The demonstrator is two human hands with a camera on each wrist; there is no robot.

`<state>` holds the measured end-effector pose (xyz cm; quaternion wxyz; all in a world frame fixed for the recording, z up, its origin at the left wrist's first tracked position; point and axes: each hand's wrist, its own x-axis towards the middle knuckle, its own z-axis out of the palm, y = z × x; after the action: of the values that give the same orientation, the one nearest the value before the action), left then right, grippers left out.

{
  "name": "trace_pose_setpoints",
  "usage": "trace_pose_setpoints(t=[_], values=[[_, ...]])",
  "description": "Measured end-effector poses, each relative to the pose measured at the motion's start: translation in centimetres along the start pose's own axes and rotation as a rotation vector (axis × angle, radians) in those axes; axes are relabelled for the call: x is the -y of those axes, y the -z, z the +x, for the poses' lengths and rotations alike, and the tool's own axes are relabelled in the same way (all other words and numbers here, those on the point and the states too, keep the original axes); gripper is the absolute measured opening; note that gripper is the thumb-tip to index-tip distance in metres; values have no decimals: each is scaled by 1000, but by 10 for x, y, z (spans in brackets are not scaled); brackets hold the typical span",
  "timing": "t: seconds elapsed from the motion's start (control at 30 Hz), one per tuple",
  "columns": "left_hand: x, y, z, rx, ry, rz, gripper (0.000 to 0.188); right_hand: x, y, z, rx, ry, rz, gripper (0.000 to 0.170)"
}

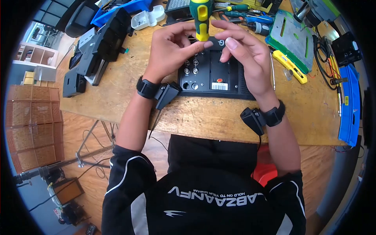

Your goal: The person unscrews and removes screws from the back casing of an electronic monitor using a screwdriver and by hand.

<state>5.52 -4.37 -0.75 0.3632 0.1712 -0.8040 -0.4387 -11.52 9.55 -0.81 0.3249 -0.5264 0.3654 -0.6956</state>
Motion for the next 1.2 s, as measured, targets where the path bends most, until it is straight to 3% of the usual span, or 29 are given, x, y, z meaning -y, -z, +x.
trace_pose_setpoints(t=[0.33,0.57,0.9,1.2], values=[[-2,1,0,82,-1,-36,44,-4,3,1,22,-27,-21,27],[-1,-3,1,2,8,-53,43,-1,-2,0,27,-22,8,28],[-3,1,1,39,45,-134,40,-2,-2,0,51,-30,17,31],[2,3,1,10,14,-32,46,-2,-4,-1,76,-19,5,31]])
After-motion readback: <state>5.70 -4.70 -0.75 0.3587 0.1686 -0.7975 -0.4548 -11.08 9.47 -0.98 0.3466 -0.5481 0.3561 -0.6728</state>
